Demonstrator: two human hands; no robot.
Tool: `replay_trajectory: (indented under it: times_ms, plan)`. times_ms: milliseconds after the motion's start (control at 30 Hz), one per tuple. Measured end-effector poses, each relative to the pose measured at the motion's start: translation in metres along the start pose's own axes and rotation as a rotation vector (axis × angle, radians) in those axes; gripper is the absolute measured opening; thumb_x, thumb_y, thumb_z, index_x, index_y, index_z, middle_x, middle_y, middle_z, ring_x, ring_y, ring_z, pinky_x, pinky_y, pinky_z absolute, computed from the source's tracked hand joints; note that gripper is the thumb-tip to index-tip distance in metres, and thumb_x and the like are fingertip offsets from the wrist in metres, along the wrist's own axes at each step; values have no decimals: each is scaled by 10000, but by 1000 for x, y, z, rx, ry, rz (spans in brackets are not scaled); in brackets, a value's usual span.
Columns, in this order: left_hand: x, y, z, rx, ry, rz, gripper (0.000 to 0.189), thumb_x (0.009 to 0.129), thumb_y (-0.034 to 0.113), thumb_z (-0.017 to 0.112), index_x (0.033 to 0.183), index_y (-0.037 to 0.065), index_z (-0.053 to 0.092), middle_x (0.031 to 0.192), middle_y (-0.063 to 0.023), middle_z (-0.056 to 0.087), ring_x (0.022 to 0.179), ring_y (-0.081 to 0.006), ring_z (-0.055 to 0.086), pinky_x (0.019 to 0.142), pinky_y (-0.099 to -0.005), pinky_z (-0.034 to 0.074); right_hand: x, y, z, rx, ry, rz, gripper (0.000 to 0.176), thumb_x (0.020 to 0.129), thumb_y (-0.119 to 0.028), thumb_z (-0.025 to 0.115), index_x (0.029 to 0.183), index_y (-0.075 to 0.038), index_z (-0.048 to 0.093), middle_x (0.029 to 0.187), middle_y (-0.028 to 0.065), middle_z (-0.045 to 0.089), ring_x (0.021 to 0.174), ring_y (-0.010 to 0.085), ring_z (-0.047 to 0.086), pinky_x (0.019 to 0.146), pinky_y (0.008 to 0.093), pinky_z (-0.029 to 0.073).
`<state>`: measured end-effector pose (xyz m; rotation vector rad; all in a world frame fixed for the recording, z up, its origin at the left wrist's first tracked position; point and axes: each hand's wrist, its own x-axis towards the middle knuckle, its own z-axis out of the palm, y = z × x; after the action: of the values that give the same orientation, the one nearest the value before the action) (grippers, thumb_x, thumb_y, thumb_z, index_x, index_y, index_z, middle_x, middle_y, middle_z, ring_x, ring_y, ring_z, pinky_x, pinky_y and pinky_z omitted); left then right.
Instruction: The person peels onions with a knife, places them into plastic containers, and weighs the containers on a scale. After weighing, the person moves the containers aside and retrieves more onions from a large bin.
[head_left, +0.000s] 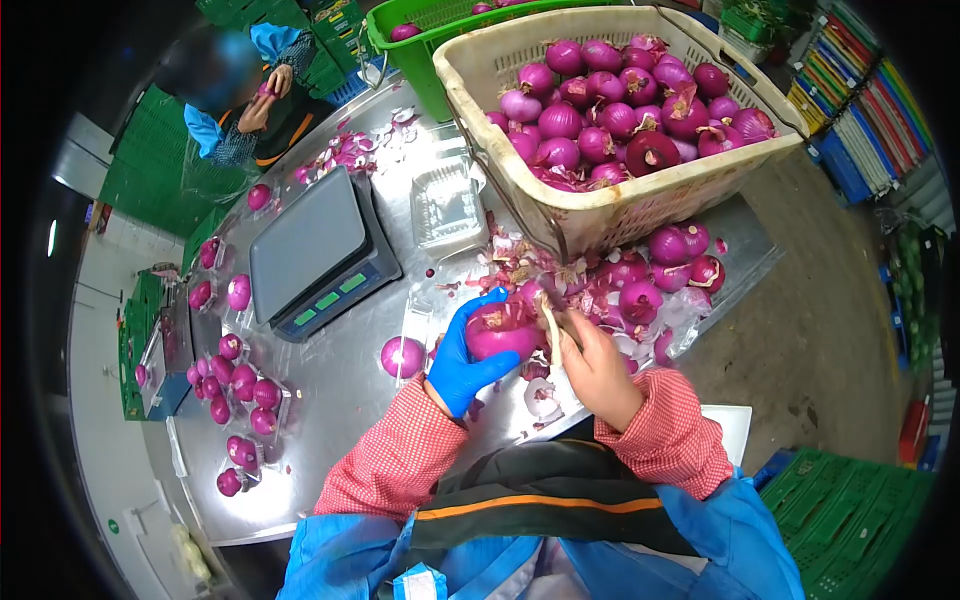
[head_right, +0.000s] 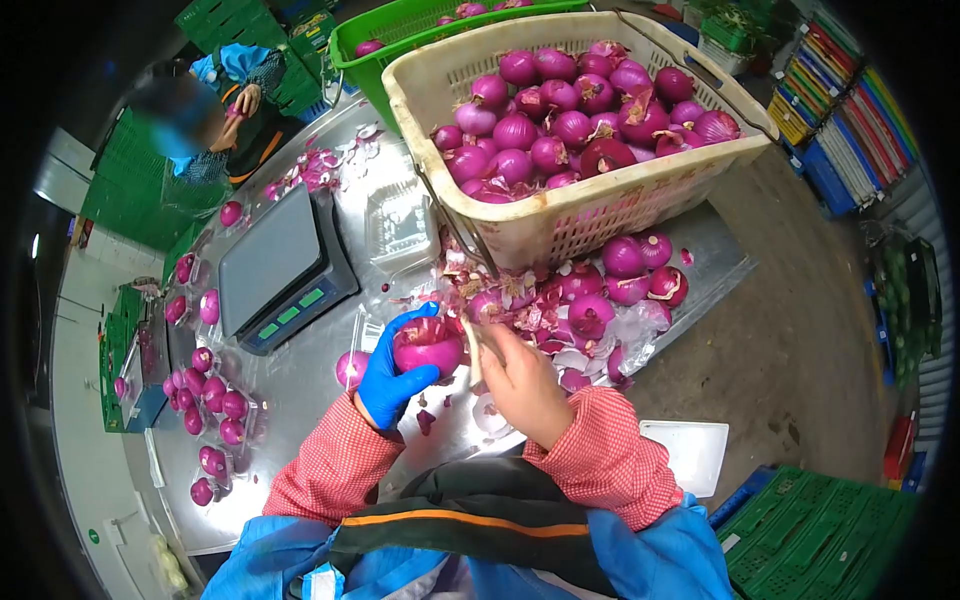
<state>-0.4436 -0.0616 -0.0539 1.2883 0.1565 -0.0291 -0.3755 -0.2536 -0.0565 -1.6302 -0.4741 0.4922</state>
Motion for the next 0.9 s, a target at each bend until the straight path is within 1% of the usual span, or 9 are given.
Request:
replay_trajectory:
  times_ms: [67, 100, 233, 533, 733, 767, 800, 867, 900]
  plan:
    - [-4, 1, -12, 14, -4, -65, 795, 752, 38, 782, 1422, 27, 355, 1371, -128, 499, 1219, -230, 539, 1043, -359, 439, -3, -12, -7, -623, 144, -501, 158, 886, -155, 618, 1017, -67, 609, 804, 68, 607, 617, 208, 610, 558, 320, 494]
    - [-7, 8, -10, 32, -9, -112, 749, 764, 50, 776, 1400, 30, 381, 1304, -120, 553, 1147, -218, 587, 994, -343, 474, -8, -24, -9, -782, 117, -510, 232, 770, -94, 645, 999, -66, 622, 836, 86, 590, 674, 242, 616, 592, 345, 511]
    - [-13, 26, 5, 226, -17, -112, 651, 761, 67, 775, 1323, 18, 450, 1220, -120, 611, 1113, -189, 602, 957, -327, 491, -6, -29, -7, -976, 101, -582, 234, 755, -76, 623, 983, -27, 606, 801, 76, 564, 722, 219, 620, 604, 335, 513]
    - [-14, 32, 8, 250, -37, -178, 662, 733, 109, 798, 1302, 16, 473, 1192, -113, 622, 1082, -185, 606, 943, -333, 493, 4, 3, -13, -977, 126, -556, 290, 774, -83, 621, 1054, -9, 605, 806, 83, 580, 705, 227, 623, 601, 340, 515]
    - [-13, 28, 4, 160, -97, -398, 664, 733, 138, 799, 1304, 33, 477, 1236, -116, 591, 1105, -202, 589, 979, -343, 468, -2, 59, -30, -945, 227, -437, 356, 765, -96, 678, 1114, -49, 629, 873, 90, 626, 736, 250, 655, 610, 355, 522]
    - [-16, 31, 2, 60, -103, -246, 658, 728, 134, 794, 1299, 40, 481, 1237, -111, 581, 1093, -203, 592, 964, -349, 480, -5, 80, -41, -961, 257, -376, 366, 758, -92, 683, 1118, -48, 627, 885, 93, 631, 743, 260, 658, 608, 363, 522]
    - [-12, 35, -4, 224, -163, -43, 655, 735, 128, 788, 1302, 40, 474, 1244, -106, 574, 1107, -205, 584, 968, -358, 482, -1, 74, -47, -982, 284, -321, 377, 752, -88, 689, 1121, -47, 626, 896, 96, 637, 750, 270, 660, 607, 370, 522]
    - [-10, 41, -8, 298, -53, -90, 669, 740, 127, 786, 1317, 41, 458, 1266, -106, 563, 1135, -211, 567, 995, -362, 466, 1, 63, -45, -805, 242, -262, 375, 780, -67, 677, 1150, -50, 619, 969, 127, 649, 816, 296, 666, 668, 380, 528]
    - [-7, 31, -14, 236, -45, -210, 703, 741, 124, 797, 1340, 43, 439, 1304, -112, 541, 1164, -212, 553, 1025, -362, 442, -2, 42, -37, -711, 231, -216, 375, 794, -56, 671, 1164, -52, 615, 1006, 142, 656, 849, 309, 669, 698, 385, 531]
